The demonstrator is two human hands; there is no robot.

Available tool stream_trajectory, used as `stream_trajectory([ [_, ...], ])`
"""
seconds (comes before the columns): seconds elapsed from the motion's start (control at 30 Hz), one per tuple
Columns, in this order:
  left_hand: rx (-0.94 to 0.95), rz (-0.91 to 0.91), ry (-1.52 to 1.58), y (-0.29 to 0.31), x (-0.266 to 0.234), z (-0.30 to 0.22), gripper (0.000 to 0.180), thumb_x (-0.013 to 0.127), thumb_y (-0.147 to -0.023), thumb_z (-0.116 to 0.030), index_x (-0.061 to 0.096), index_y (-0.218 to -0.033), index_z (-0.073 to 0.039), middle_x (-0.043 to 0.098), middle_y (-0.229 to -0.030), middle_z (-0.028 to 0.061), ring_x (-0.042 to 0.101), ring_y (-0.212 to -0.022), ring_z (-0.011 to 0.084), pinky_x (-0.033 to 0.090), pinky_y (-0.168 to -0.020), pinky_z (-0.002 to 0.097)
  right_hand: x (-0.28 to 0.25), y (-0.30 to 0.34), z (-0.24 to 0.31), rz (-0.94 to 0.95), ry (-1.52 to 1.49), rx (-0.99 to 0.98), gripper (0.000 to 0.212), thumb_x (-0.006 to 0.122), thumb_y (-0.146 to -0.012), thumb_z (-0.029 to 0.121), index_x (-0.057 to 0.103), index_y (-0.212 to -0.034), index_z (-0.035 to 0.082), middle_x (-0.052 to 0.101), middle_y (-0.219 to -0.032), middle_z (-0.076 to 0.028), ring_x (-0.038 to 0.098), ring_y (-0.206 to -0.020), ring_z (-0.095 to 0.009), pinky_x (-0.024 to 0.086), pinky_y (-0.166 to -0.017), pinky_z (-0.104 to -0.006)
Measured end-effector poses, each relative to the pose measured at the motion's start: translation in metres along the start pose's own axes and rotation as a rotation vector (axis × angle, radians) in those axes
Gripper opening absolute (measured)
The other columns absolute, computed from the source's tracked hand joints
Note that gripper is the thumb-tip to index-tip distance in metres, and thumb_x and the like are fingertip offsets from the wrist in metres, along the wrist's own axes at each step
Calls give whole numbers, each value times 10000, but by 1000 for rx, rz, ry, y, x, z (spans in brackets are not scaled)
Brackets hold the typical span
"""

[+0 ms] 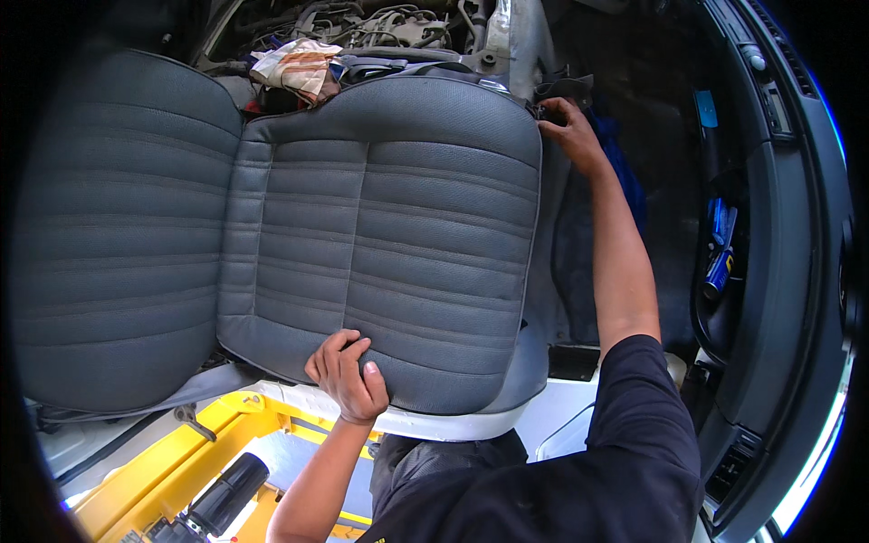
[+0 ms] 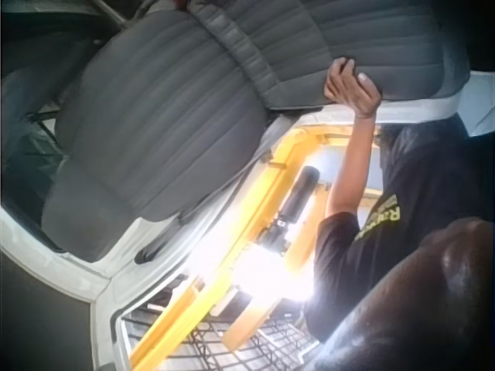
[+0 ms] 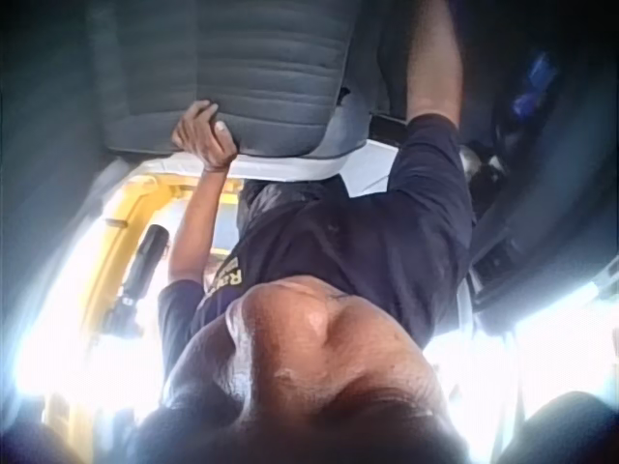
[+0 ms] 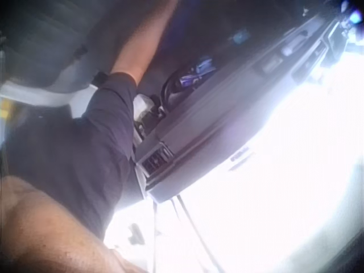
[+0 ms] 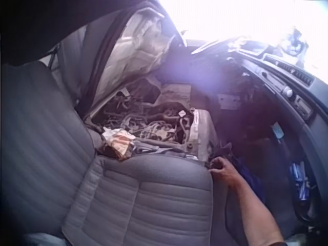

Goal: The person uses a battery tester to check the vehicle's battery and then uses a flashlight to inspect the engine bay. The person also removes the front seat of the van to access the area underneath.

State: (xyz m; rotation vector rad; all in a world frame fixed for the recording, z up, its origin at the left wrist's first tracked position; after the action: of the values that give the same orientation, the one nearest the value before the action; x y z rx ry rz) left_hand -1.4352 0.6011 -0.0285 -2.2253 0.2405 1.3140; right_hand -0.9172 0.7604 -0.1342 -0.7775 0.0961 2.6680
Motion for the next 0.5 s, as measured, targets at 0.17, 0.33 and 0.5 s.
stream_trajectory([
  [0.17,9,-7,10,6,-1,1,280,514,-899,-252,677,-1042,-75,684,-1147,106,630,-1099,294,331,-990,453,7,7,5,-58,-37,20,464,820,-845,224,692,-1252,42,610,-1291,-143,590,-1255,-287,440,-1099,-372],
  [0.33,26,-20,8,5,1,1,262,533,-890,-235,678,-1037,-74,687,-1130,94,635,-1097,291,334,-991,456,-3,2,-2,25,-250,97,454,806,-857,211,680,-1242,7,648,-1238,-117,615,-1204,-240,465,-1058,-350],
  [0.5,-90,105,52,-39,-9,-26,219,608,-854,-144,676,-1057,-97,669,-1060,75,637,-1054,263,348,-1022,473,1,-17,24,144,188,-61,469,784,-877,260,667,-1249,-1,662,-1258,-167,629,-1215,-300,484,-1039,-384],
])
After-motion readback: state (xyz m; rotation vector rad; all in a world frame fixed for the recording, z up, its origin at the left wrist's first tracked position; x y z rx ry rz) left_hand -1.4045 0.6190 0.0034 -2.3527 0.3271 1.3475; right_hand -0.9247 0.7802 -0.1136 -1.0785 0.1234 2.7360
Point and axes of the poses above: each hand's wrist, its own y-axis away from the middle knuckle, its own x-axis out of the palm, z = x × y, the point moved 6 cm from there along -y, towards the middle knuckle
